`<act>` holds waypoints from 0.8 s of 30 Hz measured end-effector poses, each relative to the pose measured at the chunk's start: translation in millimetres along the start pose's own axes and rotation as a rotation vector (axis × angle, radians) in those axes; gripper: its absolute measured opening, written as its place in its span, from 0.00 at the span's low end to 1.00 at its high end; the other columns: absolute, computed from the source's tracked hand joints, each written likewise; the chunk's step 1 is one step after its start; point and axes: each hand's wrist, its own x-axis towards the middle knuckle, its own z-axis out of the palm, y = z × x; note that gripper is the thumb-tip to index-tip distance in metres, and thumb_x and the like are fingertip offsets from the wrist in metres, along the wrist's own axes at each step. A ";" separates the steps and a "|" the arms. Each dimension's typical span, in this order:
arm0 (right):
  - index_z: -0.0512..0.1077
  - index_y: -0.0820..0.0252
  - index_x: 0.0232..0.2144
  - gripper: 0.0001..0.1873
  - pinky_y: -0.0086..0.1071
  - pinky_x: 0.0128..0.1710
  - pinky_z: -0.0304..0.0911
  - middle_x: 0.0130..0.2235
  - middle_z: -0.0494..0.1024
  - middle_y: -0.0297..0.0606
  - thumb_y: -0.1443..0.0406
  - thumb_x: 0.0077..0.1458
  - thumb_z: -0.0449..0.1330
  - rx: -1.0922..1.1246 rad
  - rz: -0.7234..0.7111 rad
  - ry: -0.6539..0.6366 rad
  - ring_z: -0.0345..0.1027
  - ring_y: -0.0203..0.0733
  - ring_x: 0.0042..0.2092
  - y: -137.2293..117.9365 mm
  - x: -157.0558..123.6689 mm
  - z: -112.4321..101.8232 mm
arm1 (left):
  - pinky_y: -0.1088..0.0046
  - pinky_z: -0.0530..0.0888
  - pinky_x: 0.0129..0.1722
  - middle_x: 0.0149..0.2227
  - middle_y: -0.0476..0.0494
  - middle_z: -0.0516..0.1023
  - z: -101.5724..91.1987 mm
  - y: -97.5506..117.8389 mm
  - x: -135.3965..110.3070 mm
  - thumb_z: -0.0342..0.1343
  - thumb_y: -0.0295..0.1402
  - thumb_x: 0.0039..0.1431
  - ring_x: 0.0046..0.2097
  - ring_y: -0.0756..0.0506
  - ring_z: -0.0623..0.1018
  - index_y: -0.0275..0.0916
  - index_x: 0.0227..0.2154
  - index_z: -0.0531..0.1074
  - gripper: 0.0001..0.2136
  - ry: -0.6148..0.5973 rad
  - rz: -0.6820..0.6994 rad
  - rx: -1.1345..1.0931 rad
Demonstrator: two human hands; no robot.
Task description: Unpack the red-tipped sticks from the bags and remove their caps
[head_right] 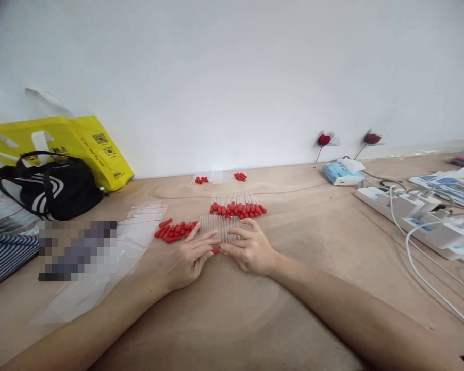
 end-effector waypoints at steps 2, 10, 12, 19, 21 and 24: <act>0.70 0.51 0.36 0.10 0.45 0.50 0.47 0.30 0.78 0.29 0.68 0.53 0.52 0.001 -0.004 0.011 0.67 0.38 0.43 0.0 -0.3 0.1 | 0.51 0.52 0.57 0.41 0.42 0.76 0.5 -0.6 -0.4 0.44 0.24 0.56 0.51 0.44 0.70 0.37 0.35 0.69 0.10 0.008 0.010 0.005; 0.70 0.51 0.37 0.12 0.45 0.49 0.48 0.30 0.78 0.31 0.69 0.52 0.52 0.013 -0.017 0.016 0.66 0.39 0.43 3.3 -3.4 -1.9 | 0.51 0.51 0.57 0.40 0.42 0.77 1.1 -3.3 -2.0 0.43 0.24 0.57 0.50 0.44 0.71 0.37 0.33 0.69 0.10 0.039 0.036 0.006; 0.71 0.52 0.37 0.12 0.46 0.48 0.48 0.29 0.78 0.32 0.69 0.52 0.51 0.001 0.013 0.025 0.66 0.40 0.43 7.4 -7.3 -4.7 | 0.52 0.53 0.57 0.39 0.42 0.77 -0.1 -8.1 -6.1 0.43 0.24 0.57 0.49 0.45 0.71 0.37 0.33 0.69 0.09 0.062 0.011 0.023; 0.71 0.56 0.40 0.13 0.32 0.31 0.60 0.28 0.73 0.36 0.66 0.55 0.50 -0.017 0.323 -0.068 0.64 0.36 0.29 21.6 -20.9 -2.7 | 0.68 0.70 0.42 0.35 0.43 0.73 -4.3 -16.1 -14.2 0.47 0.29 0.57 0.41 0.47 0.72 0.39 0.35 0.70 0.07 0.270 -0.098 0.094; 0.69 0.56 0.43 0.15 0.29 0.27 0.61 0.30 0.70 0.38 0.68 0.55 0.48 0.010 0.404 -0.086 0.64 0.35 0.29 24.6 -22.6 0.8 | 0.71 0.71 0.38 0.34 0.43 0.70 -8.9 -20.0 -11.7 0.46 0.30 0.57 0.37 0.48 0.72 0.38 0.37 0.71 0.09 0.343 -0.230 0.134; 0.68 0.58 0.43 0.18 0.30 0.28 0.63 0.30 0.66 0.38 0.71 0.52 0.47 -0.004 0.467 -0.088 0.63 0.36 0.29 28.7 -23.8 5.1 | 0.69 0.70 0.38 0.36 0.42 0.68 -22.9 -37.0 -10.6 0.45 0.31 0.56 0.37 0.47 0.71 0.37 0.39 0.71 0.12 0.359 -0.436 0.195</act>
